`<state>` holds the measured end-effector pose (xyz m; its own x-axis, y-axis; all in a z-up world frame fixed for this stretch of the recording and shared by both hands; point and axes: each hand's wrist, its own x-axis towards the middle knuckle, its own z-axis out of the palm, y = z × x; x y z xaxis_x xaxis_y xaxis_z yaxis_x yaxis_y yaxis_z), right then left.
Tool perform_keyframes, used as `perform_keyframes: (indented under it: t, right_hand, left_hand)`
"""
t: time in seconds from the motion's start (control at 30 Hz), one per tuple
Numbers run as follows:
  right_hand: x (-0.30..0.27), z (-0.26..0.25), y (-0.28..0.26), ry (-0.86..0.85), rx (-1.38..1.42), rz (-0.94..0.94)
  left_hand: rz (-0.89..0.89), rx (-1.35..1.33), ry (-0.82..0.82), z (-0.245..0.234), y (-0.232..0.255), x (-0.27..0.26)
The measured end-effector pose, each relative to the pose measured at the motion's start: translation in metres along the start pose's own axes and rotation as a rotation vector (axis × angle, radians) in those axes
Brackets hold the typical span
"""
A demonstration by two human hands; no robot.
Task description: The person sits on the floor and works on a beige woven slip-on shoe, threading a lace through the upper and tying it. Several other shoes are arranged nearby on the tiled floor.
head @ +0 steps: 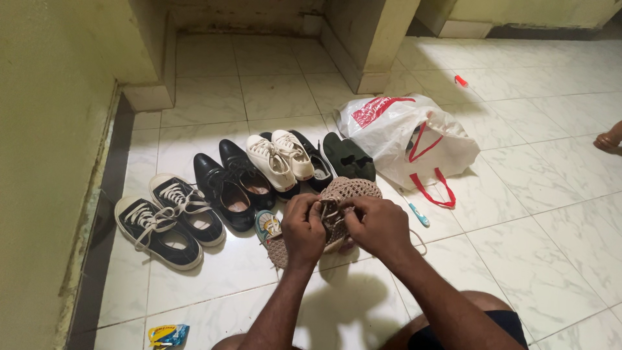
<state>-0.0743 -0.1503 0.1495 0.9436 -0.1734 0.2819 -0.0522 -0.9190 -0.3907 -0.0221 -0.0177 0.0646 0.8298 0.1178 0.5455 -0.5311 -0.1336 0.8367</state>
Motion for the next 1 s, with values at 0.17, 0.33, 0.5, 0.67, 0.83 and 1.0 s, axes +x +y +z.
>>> perform_keyframes:
  t: [0.17, 0.33, 0.5, 0.67, 0.83, 1.0]
  right_hand:
    - [0.009, 0.015, 0.023, -0.086, 0.200, 0.033]
    - [0.021, 0.026, 0.049, -0.249, 0.538, -0.006]
    - [0.023, 0.024, 0.049, -0.231, 0.113, -0.067]
    - [0.025, 0.017, 0.031, -0.225, -0.121, -0.122]
    - [0.022, 0.020, 0.037, -0.300, -0.173, -0.274]
    - [0.021, 0.019, 0.048, -0.327, -0.050, -0.316]
  left_hand:
    - [-0.006, -0.006, -0.026, 0.001, 0.000, -0.001]
    - [-0.043, 0.003, -0.055, 0.001, -0.004, 0.001]
    - [-0.018, 0.034, -0.072, 0.006, -0.014, -0.002]
    - [-0.140, 0.083, -0.152, 0.008, -0.021, 0.000]
    - [-0.291, 0.094, -0.182, 0.008, -0.025, 0.002]
    - [-0.279, 0.104, -0.193, 0.008, -0.024, 0.001]
